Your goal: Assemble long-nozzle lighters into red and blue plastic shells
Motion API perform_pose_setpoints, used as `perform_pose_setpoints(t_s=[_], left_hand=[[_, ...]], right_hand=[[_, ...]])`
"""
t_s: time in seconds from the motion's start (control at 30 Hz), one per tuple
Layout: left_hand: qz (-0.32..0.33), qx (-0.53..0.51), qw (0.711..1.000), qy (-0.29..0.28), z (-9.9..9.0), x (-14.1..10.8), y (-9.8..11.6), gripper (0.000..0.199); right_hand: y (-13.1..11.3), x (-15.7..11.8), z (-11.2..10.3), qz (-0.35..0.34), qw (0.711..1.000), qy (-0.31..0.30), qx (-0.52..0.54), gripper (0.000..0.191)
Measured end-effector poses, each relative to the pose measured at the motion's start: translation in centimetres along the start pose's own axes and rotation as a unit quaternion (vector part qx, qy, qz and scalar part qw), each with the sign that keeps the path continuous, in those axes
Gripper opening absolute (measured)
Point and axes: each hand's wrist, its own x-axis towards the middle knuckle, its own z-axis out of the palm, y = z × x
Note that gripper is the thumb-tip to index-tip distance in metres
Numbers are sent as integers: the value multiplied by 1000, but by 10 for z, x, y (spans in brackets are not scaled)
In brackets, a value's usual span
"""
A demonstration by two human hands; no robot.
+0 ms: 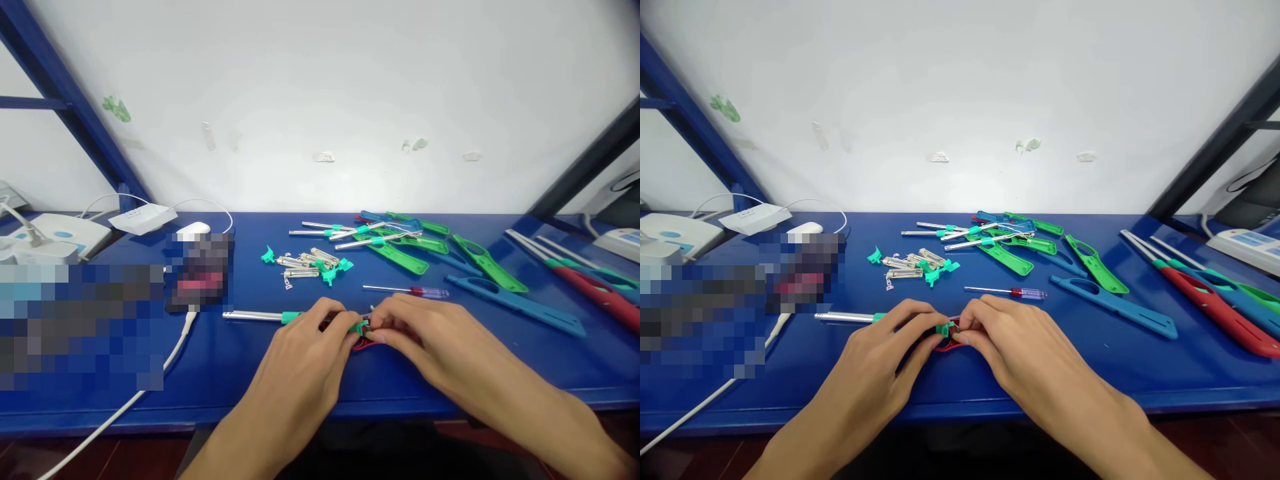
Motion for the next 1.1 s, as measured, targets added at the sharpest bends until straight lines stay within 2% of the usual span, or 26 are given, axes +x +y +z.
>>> perform_pose_setpoints(t_s=[0.2,0.37,0.53,0.63,0.77,0.83,0.97,1.1], left_hand=[[-1,3,1000,1,1,-2,1,21],[2,5,1000,17,0,-3,0,20],[-1,2,1000,17,1,-3,0,21],[-8,-8,1000,12,0,-3,1,20],[-12,-16,1000,7,0,-3,1,20],[-14,-19,1000,2,0,-3,1,20],[-19,-24,1000,-2,1,-4,1,21],[-19,-23,1000,-3,0,-4,2,21]], right_hand=[[-3,1,-2,-10,1000,3,0,19],[10,2,-4,-76,996,-32,-19,22],[27,3,-2,-115,991,-49,-47,42],[28,-1,-3,-126,990,-42,-39,51],[20,-19,-6,-186,980,2,-71,77],[16,-28,-8,-204,975,31,-80,83],[13,-28,-9,-147,989,15,-31,64],[9,-8,-10,-115,993,-10,-11,36]])
